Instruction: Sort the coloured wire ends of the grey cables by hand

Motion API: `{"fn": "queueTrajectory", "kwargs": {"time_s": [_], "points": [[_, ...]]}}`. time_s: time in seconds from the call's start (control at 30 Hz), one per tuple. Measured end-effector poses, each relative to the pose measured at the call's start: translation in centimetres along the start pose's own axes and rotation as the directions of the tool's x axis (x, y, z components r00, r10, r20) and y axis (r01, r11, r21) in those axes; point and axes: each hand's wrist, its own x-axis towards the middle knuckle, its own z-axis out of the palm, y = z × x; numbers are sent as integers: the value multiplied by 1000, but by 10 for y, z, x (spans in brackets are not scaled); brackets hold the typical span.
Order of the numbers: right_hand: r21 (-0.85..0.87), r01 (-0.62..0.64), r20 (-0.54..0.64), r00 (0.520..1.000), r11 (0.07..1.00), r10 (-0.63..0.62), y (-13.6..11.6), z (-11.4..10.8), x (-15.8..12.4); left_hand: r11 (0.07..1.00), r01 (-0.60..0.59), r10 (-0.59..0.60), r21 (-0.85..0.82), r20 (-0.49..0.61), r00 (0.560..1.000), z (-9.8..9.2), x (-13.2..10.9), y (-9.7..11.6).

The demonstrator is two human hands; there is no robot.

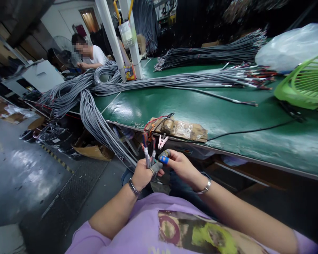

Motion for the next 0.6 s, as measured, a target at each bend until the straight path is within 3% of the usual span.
{"fn": "queueTrajectory", "kwargs": {"time_s": [0.07,0.13,0.37,0.53,0.6], "points": [[-31,-35,44,998,999,36,-2,4,2,999,21,-24,44,60,998,-2,-2,-1],[-56,-52,45,997,997,54,-4,5,5,999,37,-39,39,53,998,-3,-4,-2],[-110,29,-165,985,993,-47,9,-1,10,985,-27,-3,-170,-175,985,-5,0,-6],[-52,36,-147,988,998,-43,18,-2,7,977,-55,2,-208,-245,969,-6,1,-9],[6,-1,-94,996,1000,2,16,2,7,983,-29,-4,-179,-183,983,-4,-2,-9]]}}
